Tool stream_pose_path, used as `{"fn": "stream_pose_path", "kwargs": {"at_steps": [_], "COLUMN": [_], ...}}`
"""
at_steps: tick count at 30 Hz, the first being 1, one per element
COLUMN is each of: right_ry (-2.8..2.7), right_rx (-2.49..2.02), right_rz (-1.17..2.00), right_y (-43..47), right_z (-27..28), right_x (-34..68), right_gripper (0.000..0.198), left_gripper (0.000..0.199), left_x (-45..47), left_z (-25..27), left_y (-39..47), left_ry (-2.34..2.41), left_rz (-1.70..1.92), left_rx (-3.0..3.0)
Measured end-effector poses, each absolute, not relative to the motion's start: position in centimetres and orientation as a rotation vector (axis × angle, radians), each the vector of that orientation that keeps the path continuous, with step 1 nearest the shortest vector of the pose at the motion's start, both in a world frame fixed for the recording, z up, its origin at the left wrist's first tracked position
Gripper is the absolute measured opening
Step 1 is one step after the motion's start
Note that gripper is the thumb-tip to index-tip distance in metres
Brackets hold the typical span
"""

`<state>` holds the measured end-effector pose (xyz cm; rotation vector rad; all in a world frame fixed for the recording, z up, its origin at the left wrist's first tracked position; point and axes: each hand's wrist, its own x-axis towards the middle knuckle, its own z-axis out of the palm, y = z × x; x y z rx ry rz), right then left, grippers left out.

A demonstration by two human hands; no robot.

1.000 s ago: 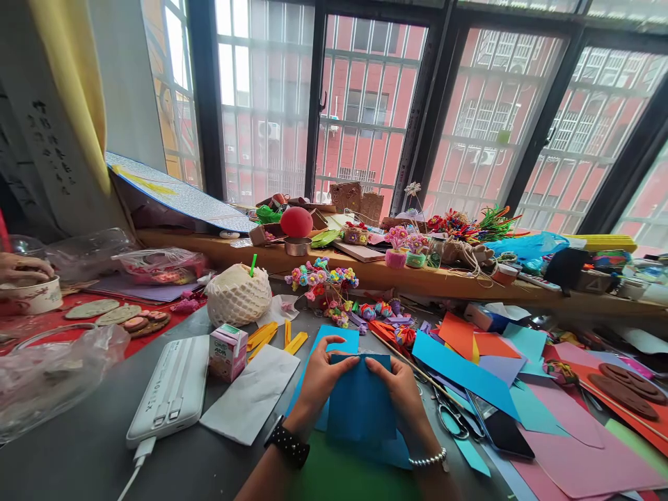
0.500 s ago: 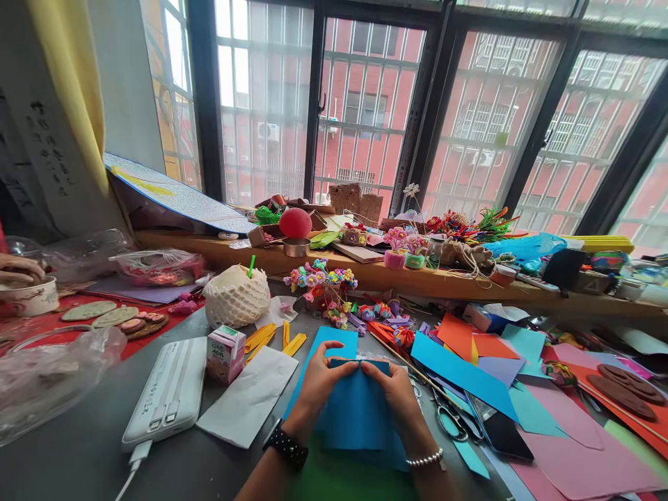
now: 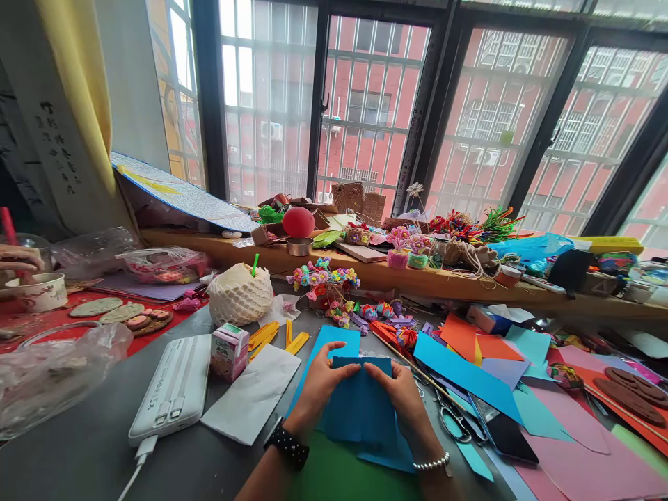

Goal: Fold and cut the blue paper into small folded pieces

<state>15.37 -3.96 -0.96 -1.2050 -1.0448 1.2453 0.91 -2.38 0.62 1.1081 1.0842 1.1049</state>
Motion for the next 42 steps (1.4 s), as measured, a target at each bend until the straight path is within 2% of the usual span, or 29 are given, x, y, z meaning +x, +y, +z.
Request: {"fn": "stream_pose_path", "kwargs": {"at_steps": [10,18,24,30,37,42], "right_ry": [-0.957,-0.971,-0.941,-0.923,-0.993,-0.984], "right_rx": [-1.166,-1.175,-1.181,-1.137,-1.168,-1.186], "right_rz": [1.365,1.26,1.309,1.396,1.331,1.307], "right_y": [-4.1,-4.3,-4.4,-4.5,-4.0,-4.1], "right_z": [-0.8,-0.7,-0.5,-0.5,-1.2,-1.1], "right_x": [15.2,15.3,15.3,15.3,15.4,15.4], "right_gripper": [0.036,0.038,0.039,0.041,0.039,0.037], "left_gripper": [0.053,0.068,0.063,0.069,0.062,0.061], "left_x": [0.9,1.1,1.4,1.4,1.4,1.4], "left_z": [0.0,-0.2,-0.1,-0.3,-0.8,-0.5], "left_y": [-2.2,-2.1,-2.3,-2.3,-2.0,-2.1], "left_ry": [1.12,1.044,1.027,1.23,1.026,1.083], "left_rz": [1.106,1.041,1.102,1.147,1.118,1.116], "left_rx": [1.051,1.0,0.941,0.877,0.971,0.966]}}
